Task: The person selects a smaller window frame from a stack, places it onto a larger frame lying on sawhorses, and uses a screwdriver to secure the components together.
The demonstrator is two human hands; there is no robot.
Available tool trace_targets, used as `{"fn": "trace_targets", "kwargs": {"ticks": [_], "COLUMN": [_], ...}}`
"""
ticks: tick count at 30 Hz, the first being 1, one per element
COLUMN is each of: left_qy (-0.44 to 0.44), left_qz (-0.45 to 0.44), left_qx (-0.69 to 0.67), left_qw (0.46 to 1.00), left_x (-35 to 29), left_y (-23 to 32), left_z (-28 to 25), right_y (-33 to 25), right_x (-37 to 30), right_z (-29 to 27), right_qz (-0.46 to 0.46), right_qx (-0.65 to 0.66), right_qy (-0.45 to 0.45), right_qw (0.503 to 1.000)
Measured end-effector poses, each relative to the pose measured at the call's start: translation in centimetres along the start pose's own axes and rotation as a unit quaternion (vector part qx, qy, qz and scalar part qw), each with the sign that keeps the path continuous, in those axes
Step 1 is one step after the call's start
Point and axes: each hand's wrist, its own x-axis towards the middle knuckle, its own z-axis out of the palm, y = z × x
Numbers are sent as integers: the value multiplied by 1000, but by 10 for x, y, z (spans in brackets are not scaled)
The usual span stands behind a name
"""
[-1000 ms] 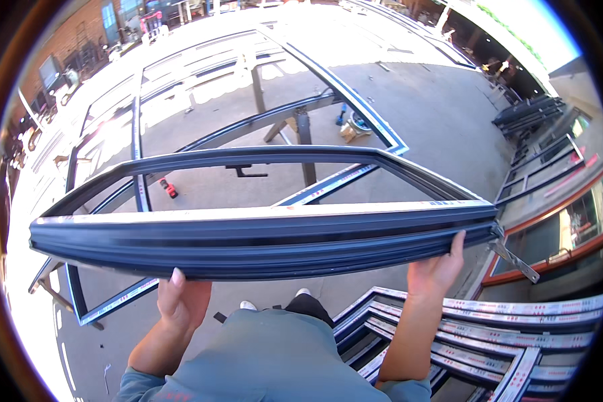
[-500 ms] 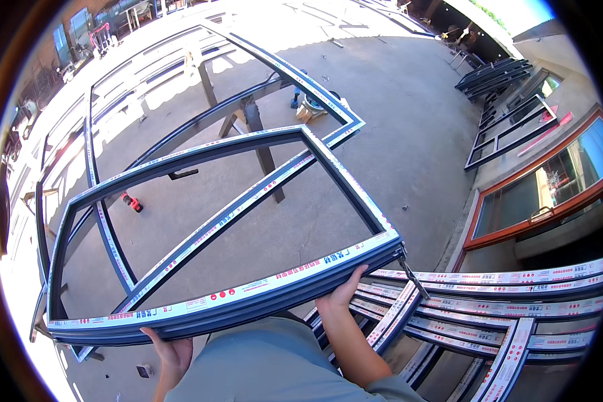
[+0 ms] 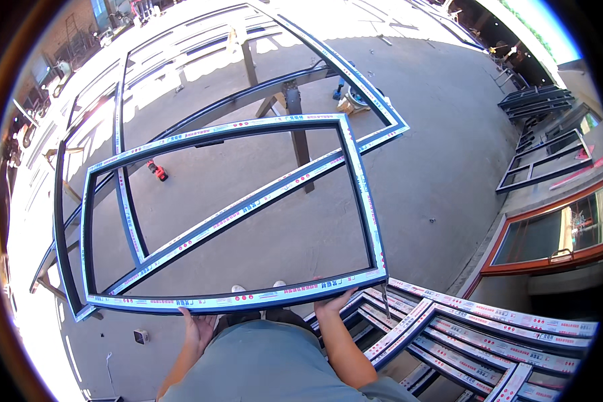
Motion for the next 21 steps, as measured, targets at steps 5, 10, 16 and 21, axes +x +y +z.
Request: {"fn": "trace_targets", "kwargs": {"ticks": [5, 10, 16, 21], "left_qy": [-9, 17, 84, 209], "left_qz": [-17, -51, 2, 106], "left_qx": [26, 64, 97, 117], "left_qw": [999, 997, 992, 965], "left_x": [6, 3, -18, -25], "left_y": [13, 26, 83, 151], "left_z": [3, -15, -58, -146], "right_y": [0, -1, 14, 66], "right_x": [-6, -1, 4, -42], "right_z": [3, -19, -31, -5], "right_qz": [9, -3, -9, -50], "right_qx": [-60, -115, -155, -172], "right_qy": [18, -42, -23, -10], "right_qw": [998, 992, 988, 984]}}
